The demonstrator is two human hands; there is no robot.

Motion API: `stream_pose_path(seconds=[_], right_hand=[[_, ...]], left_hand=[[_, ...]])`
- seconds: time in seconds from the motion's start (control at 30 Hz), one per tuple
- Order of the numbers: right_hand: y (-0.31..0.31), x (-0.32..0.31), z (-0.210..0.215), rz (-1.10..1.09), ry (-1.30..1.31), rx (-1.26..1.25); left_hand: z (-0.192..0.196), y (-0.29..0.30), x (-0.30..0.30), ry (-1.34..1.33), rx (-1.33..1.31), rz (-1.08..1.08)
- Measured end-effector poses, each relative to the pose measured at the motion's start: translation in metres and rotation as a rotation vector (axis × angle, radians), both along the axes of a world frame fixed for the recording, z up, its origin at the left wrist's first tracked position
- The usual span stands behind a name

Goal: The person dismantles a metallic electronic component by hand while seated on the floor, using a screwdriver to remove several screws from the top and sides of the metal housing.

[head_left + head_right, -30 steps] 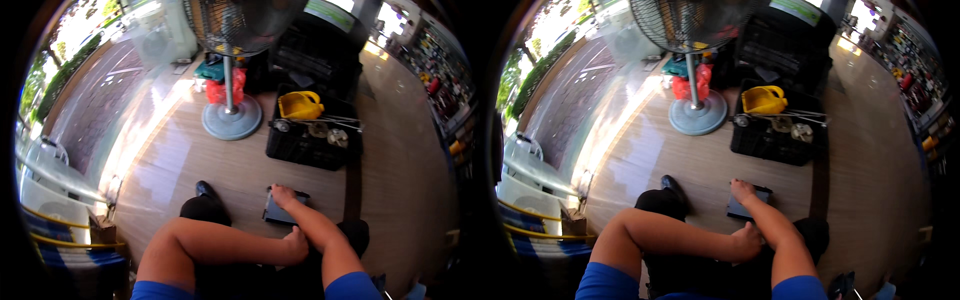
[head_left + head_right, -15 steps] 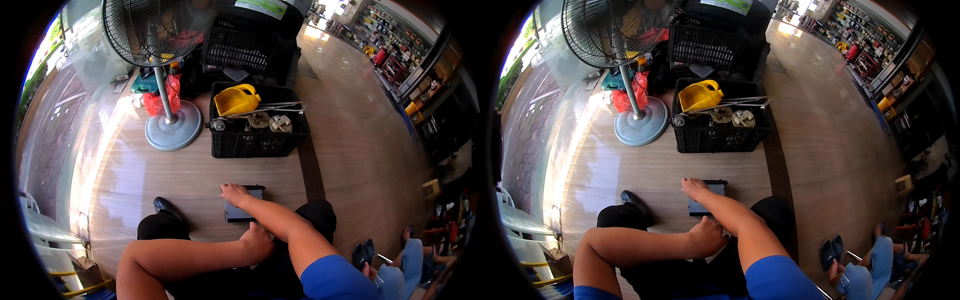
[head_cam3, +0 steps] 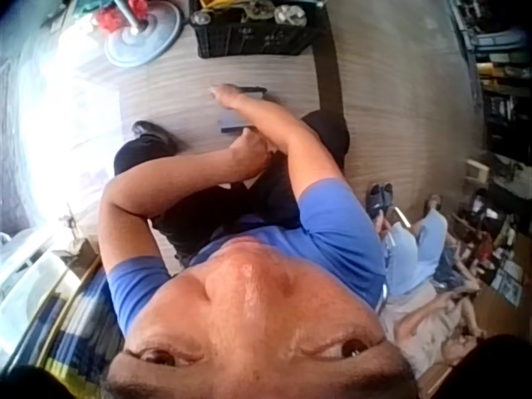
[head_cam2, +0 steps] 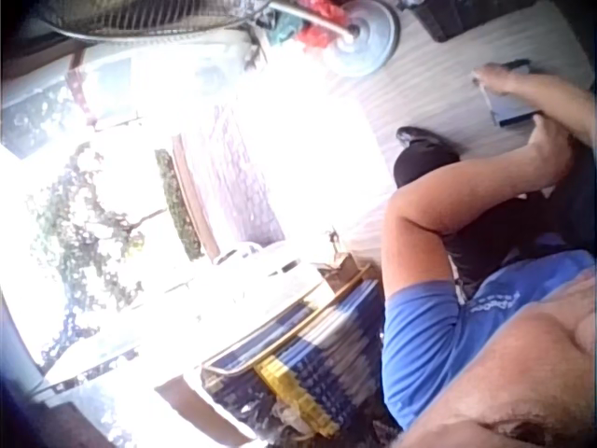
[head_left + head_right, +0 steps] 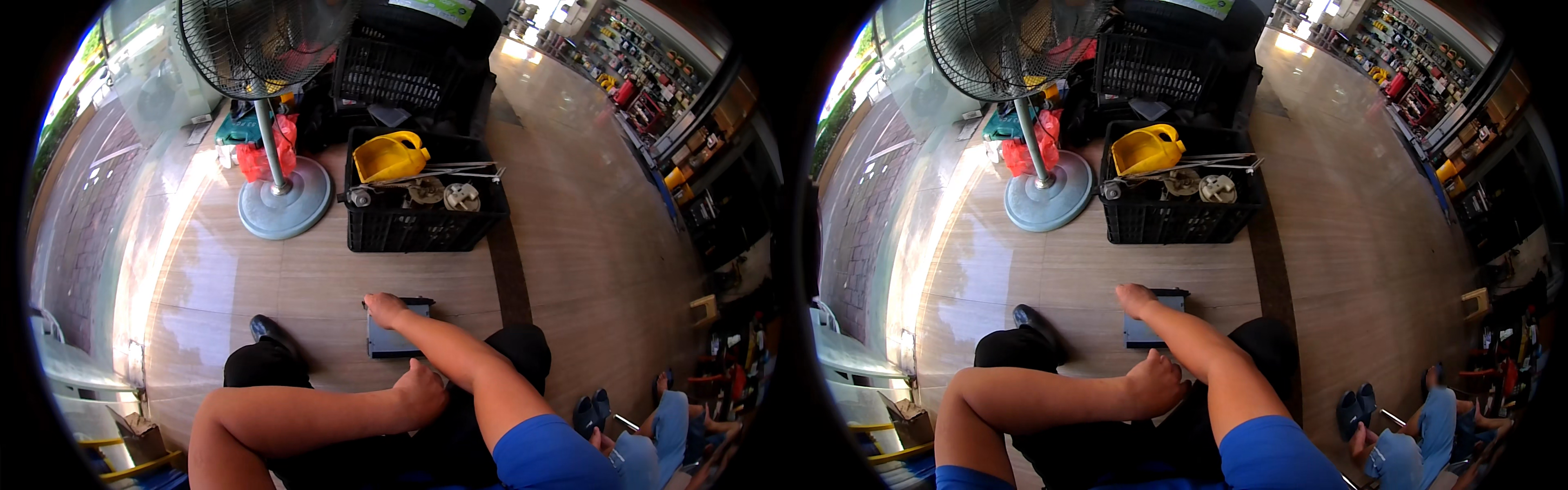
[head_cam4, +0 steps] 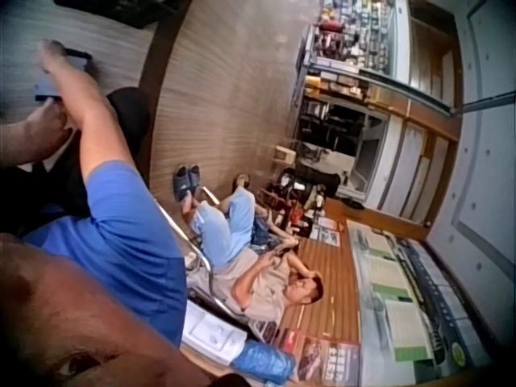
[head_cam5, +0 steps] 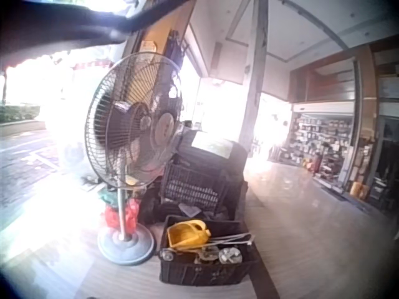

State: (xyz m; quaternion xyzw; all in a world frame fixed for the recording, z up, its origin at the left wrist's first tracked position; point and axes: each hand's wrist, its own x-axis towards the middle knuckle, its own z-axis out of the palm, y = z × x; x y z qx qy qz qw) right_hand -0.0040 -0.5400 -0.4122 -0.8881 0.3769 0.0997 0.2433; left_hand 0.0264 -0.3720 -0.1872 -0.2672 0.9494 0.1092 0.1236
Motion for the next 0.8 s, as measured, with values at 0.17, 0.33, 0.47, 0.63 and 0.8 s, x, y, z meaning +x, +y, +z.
stream_pose_path(seconds=[0.17,0.33,0.47,0.63,0.8], right_hand=[[0.016,0.004,0.022,-0.040,-0.022,-0.050],[0.009,0.005,0.015,-0.027,0.113,-0.071],[0.008,0.002,0.006,0.112,0.055,-0.148],[0.011,0.009,0.007,0.102,0.008,-0.079],[0.013,0.011,0.034,-0.056,0.159,0.009]], left_hand=[[-0.002,0.000,0.000,-0.002,0.019,0.018],[0.000,0.000,0.000,-0.001,0.002,0.001],[0.000,-0.001,-0.001,-0.011,0.008,-0.011],[-0.002,0.001,0.002,0.002,0.003,-0.007],[-0.003,0.002,0.003,0.002,-0.037,-0.014]])
